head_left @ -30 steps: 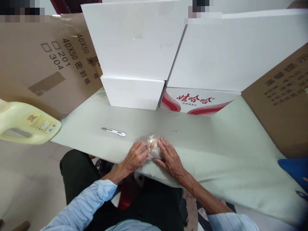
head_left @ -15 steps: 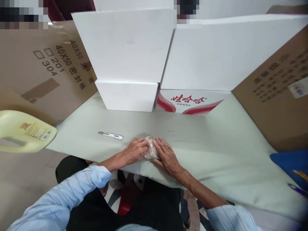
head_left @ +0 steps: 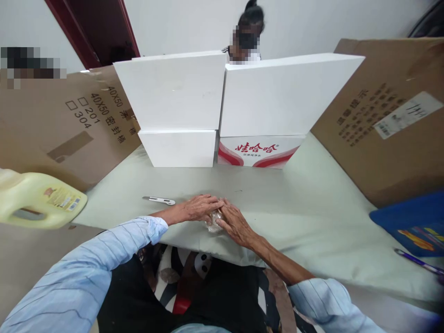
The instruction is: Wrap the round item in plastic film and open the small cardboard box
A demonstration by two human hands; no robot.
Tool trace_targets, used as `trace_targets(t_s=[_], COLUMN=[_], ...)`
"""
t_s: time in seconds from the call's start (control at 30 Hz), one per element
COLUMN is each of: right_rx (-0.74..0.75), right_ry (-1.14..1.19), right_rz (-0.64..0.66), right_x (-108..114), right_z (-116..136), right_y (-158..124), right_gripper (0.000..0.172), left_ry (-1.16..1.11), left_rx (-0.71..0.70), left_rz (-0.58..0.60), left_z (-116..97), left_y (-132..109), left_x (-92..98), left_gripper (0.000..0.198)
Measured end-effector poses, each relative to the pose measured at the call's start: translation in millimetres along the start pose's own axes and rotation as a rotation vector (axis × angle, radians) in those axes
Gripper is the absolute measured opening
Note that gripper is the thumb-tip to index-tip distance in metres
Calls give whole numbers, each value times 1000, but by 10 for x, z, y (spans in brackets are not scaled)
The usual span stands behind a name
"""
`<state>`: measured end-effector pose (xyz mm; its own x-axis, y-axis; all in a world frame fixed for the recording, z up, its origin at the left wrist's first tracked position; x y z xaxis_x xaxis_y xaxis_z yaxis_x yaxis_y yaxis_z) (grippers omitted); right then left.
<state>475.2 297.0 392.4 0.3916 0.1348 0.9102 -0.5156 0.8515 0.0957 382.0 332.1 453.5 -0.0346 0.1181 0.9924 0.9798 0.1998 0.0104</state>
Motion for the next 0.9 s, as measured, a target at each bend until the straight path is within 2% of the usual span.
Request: trace_targets(t_s=[0.07, 0.13, 0.23, 0.3, 0.47, 0.63, 0.8, 0.9], right_rx=[-72, -138, -159, -133, -98, -91, -53, -13], right_ry=[30, 36, 32, 31, 54, 73, 55, 48], right_rz=[-47, -76, -41, -1, 38, 62, 136, 129], right_x=[-14, -41, -102, -122, -107, -108, -126, -86], right_z=[-58, -117, -166, -187, -282, -337, -354, -343], right_y=[25, 29, 26, 22, 8, -14, -50, -53], right_gripper=[66, 69, 72, 72, 74, 79, 90, 90], left_ry=[52, 104, 155, 180, 163, 90, -26, -101], left_rx=[82, 170, 255, 268, 198, 209, 280, 332], left_rz=[41, 66, 70, 59, 33, 9, -2, -19], left_z=[-17, -50, -116, -154, -224, -243, -228, -210], left_y=[-27, -48, -60, -51, -16, -53, -82, -95], left_x=[-71, -124, -181, -218, -310, -284, -340, -393], left_gripper=[78, 76, 68, 69, 73, 76, 69, 65])
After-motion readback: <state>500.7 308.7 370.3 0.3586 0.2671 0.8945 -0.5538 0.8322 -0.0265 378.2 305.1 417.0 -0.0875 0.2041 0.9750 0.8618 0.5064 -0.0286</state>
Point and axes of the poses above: each hand's wrist, its own y-axis towards the middle knuckle, its own x-axis out of the back of the hand, z = x × y, the point moved 10 cm from there along y, towards the middle knuckle, and after that the axes turned 12 degrees about z, right-handed, at the moved point
